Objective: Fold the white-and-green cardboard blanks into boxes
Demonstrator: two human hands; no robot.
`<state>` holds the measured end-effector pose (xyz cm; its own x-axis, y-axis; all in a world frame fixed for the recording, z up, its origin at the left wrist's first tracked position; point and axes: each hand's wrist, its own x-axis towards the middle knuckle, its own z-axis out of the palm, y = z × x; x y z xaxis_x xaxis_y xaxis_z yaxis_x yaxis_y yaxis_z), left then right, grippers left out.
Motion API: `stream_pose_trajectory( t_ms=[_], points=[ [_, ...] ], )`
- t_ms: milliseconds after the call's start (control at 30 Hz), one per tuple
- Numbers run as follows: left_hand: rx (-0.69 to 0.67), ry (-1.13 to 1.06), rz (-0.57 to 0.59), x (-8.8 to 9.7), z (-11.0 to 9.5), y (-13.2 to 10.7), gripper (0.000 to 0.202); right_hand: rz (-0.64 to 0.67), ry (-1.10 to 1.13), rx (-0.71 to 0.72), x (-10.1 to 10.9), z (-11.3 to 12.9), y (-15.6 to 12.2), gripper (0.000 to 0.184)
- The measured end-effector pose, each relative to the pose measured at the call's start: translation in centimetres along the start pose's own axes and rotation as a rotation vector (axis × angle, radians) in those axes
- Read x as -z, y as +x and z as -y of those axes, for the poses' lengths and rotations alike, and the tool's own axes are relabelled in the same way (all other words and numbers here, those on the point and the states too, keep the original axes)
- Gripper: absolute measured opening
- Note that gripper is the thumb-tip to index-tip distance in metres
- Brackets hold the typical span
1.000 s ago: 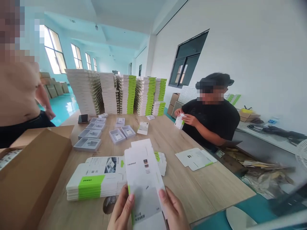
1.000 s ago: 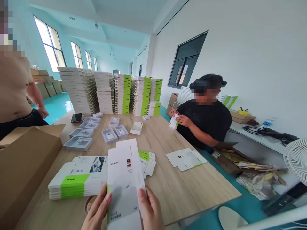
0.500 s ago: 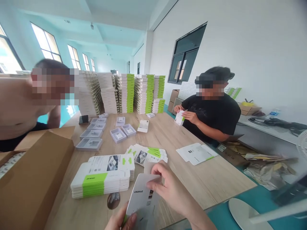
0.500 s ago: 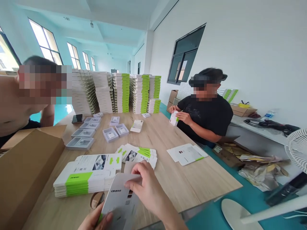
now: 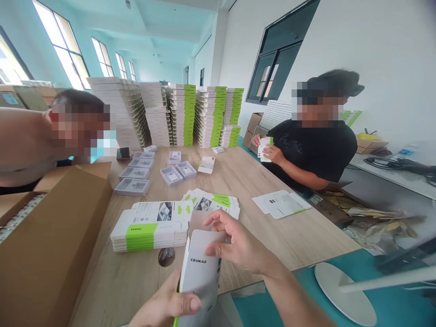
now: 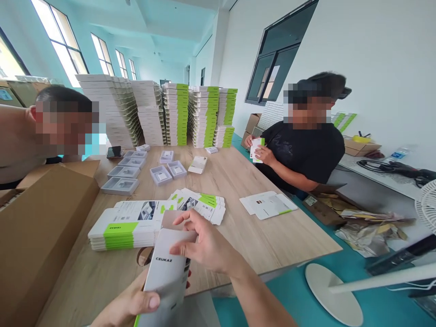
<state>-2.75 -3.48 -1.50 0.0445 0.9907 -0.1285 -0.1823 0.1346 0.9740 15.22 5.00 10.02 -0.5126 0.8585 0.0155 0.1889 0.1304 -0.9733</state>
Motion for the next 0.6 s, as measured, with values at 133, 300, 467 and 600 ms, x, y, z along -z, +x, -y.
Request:
stream_pose_trajectory(
  t_ms=[133,300,467,600],
  points=[
    [0.243,-0.274,0.121,0.8,-3.2,1.0,0.088,-0.396,0.051,0.099,-1.7,-2.8,-0.2,0.057],
    [0.195,-0.138,-0.015,0.7,-3.9,1.3,0.081,-0.323,0.597,-0.181,-5.0,-7.1,-1.1,0.061],
    [-0.032,0.179,-0.239,-0.5,-1.5,1.8,0.073,-0.344,0.73,-0.242,-6.7,-7.4,-1.6,0.059],
    [-0.05,0.237,-0.206,-0.2,-0.9,2.3,0.072,-0.498,0.562,-0.195,-6.7,-6.2,-1.4,0.06]
  ],
)
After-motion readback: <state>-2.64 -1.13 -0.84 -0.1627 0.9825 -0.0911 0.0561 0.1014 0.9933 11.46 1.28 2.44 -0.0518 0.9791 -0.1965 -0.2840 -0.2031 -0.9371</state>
